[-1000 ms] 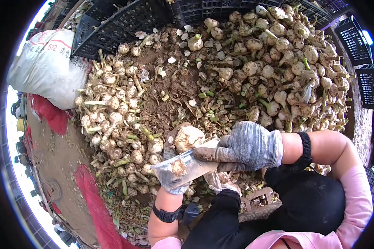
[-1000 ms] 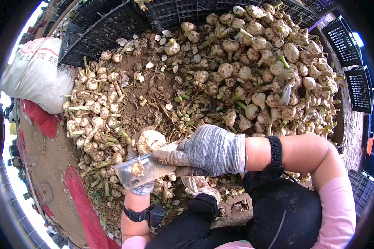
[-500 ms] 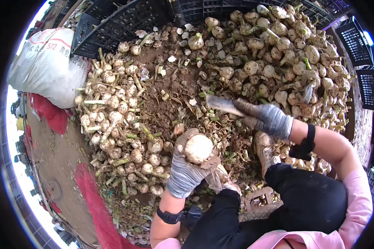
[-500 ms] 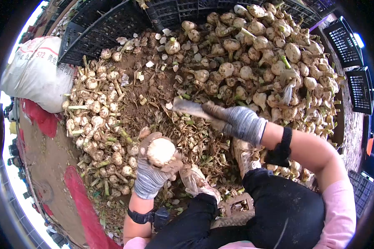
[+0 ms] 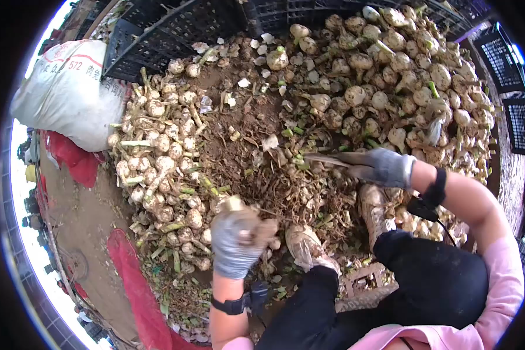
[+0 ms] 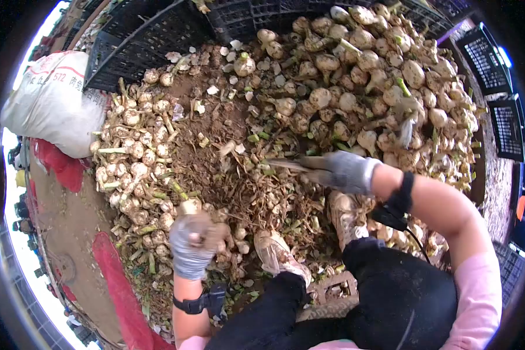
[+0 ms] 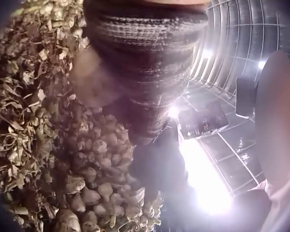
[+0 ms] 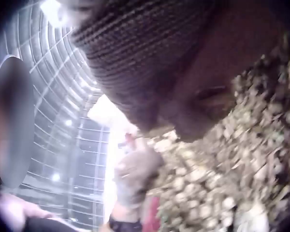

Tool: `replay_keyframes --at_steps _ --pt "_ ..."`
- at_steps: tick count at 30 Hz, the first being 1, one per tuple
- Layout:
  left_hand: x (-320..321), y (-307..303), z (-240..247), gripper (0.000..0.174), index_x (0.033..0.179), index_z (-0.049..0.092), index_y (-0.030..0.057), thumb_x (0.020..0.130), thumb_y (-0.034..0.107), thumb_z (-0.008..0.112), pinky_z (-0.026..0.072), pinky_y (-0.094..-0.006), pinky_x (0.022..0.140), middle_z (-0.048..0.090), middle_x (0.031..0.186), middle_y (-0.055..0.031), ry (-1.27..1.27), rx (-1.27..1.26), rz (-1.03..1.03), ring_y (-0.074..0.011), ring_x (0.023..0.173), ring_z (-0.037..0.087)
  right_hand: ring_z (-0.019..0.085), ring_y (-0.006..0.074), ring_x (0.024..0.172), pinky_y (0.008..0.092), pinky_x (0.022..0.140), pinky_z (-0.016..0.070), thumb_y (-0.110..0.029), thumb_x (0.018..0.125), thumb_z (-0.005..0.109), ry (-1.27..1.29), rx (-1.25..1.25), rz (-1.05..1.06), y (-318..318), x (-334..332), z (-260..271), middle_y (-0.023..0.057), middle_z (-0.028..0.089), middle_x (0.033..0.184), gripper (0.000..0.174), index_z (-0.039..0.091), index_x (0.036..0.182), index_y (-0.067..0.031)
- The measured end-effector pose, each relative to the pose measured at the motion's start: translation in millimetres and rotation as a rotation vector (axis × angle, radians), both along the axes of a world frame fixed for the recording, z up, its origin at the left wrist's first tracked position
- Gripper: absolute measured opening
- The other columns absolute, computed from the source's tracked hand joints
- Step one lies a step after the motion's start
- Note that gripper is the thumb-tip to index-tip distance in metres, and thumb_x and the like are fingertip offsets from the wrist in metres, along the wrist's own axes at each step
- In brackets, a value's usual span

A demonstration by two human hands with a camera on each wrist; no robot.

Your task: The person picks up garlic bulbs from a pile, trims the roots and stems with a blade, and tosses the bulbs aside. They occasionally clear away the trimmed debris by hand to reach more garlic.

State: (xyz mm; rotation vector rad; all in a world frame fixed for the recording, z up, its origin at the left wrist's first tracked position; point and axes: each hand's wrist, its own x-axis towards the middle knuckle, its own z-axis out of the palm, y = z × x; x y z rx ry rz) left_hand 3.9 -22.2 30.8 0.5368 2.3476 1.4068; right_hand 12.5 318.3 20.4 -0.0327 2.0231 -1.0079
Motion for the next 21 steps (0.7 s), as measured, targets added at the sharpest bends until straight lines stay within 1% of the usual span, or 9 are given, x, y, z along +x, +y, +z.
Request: replay_keyframes --at_steps 2,3,5,8,10,13,15,19,21 --pt "4.0 -23.0 -27.0 0.019 0.090 0.061 0.0085 0.085 0.025 0.067 0.0566 -0.0287 0.069 0.065 0.080 -0.0045 -0.391 0.321 0.560 -0.0146 0.076 0.064 0.056 0.0133 0.066 0.0305 0.063 0.0484 -0.036 0.095 0.049 0.085 -0.022 -0.113 16.7 24.4 -28.6 0.0042 0.061 0.076 0.052 0.038 0.141 -0.0130" --pt "0.6 -25.2 -29.3 0.022 0.092 0.061 0.0070 0.086 0.027 0.066 0.0580 -0.0308 0.072 0.066 0.084 -0.0066 -0.556 0.335 0.851 -0.0156 0.078 0.065 0.054 0.0103 0.063 0.0290 0.059 0.0470 -0.037 0.095 0.049 -0.257 -0.040 -0.278 5.9 29.0 -11.2 0.0022 0.058 0.072 0.053 0.038 0.141 -0.0139" --pt "-9.4 17.7 -12.4 0.046 0.118 0.052 0.0027 0.084 0.028 0.068 0.0563 -0.0370 0.082 0.062 0.106 -0.0132 -0.506 0.517 0.528 -0.0208 0.097 0.064 0.054 0.0137 0.064 0.0306 0.060 0.0477 -0.046 0.094 0.047 -0.186 -0.107 -0.210 -7.2 36.0 -17.3 0.0079 0.061 0.079 0.056 0.041 0.139 -0.0136" --pt "-14.6 75.3 25.5 0.044 0.120 0.058 0.0166 0.082 0.037 0.066 0.0449 -0.0399 0.098 0.055 0.124 -0.0128 0.052 0.390 -0.014 -0.0223 0.113 0.055 0.050 0.0092 0.056 0.0261 0.050 0.0425 -0.042 0.094 0.049 -0.223 -0.229 -0.187 -23.7 39.2 -16.2 0.0018 0.055 0.071 0.052 0.043 0.138 -0.0152" --pt "-33.9 75.0 9.0 0.042 0.121 0.058 0.0155 0.081 0.024 0.068 0.0447 -0.0387 0.099 0.054 0.125 -0.0144 -0.076 0.223 0.032 -0.0257 0.118 0.052 0.051 0.0097 0.059 0.0262 0.054 0.0437 -0.040 0.095 0.049 -0.281 -0.212 -0.222 -29.8 31.5 3.3 0.0015 0.056 0.073 0.052 0.041 0.139 -0.0142" --pt "-70.8 13.6 -63.3 0.049 0.126 0.055 0.0140 0.079 0.010 0.065 0.0449 -0.0406 0.099 0.050 0.131 -0.0152 0.069 -0.855 -0.293 -0.0305 0.119 0.050 0.052 0.0101 0.065 0.0266 0.060 0.0446 -0.042 0.095 0.049 -0.207 -0.231 -0.187 -24.2 33.9 2.7 0.0031 0.058 0.076 0.055 0.039 0.140 -0.0124" --pt "-72.0 -37.1 -96.2 0.053 0.127 0.054 0.0122 0.075 0.008 0.066 0.0412 -0.0432 0.103 0.046 0.135 -0.0152 -0.042 -1.252 -0.482 -0.0322 0.123 0.046 0.052 0.0107 0.069 0.0272 0.064 0.0453 -0.043 0.095 0.048 -0.198 -0.230 -0.170 -23.8 32.2 6.8 0.0046 0.059 0.080 0.057 0.038 0.140 -0.0110" --pt "-68.7 -53.6 -76.6 0.071 0.137 0.040 0.0079 0.072 0.013 0.070 0.0367 -0.0414 0.106 0.038 0.140 -0.0191 -0.162 -1.509 -0.202 -0.0332 0.130 0.037 0.058 0.0166 0.078 0.0323 0.073 0.0469 -0.041 0.095 0.049 -0.296 -0.198 -0.168 -24.2 33.4 3.3 0.0095 0.064 0.094 0.058 0.037 0.140 -0.0075" --pt "-77.0 -62.6 -69.0 0.081 0.141 0.032 0.0060 0.073 0.020 0.072 0.0371 -0.0425 0.105 0.039 0.138 -0.0230 -0.235 -1.461 -0.228 -0.0409 0.128 0.037 0.063 0.0226 0.081 0.0368 0.075 0.0472 -0.042 0.095 0.048 -0.080 -0.304 -0.137 -24.5 35.7 -1.2 0.0121 0.067 0.095 0.058 0.036 0.141 -0.0092"
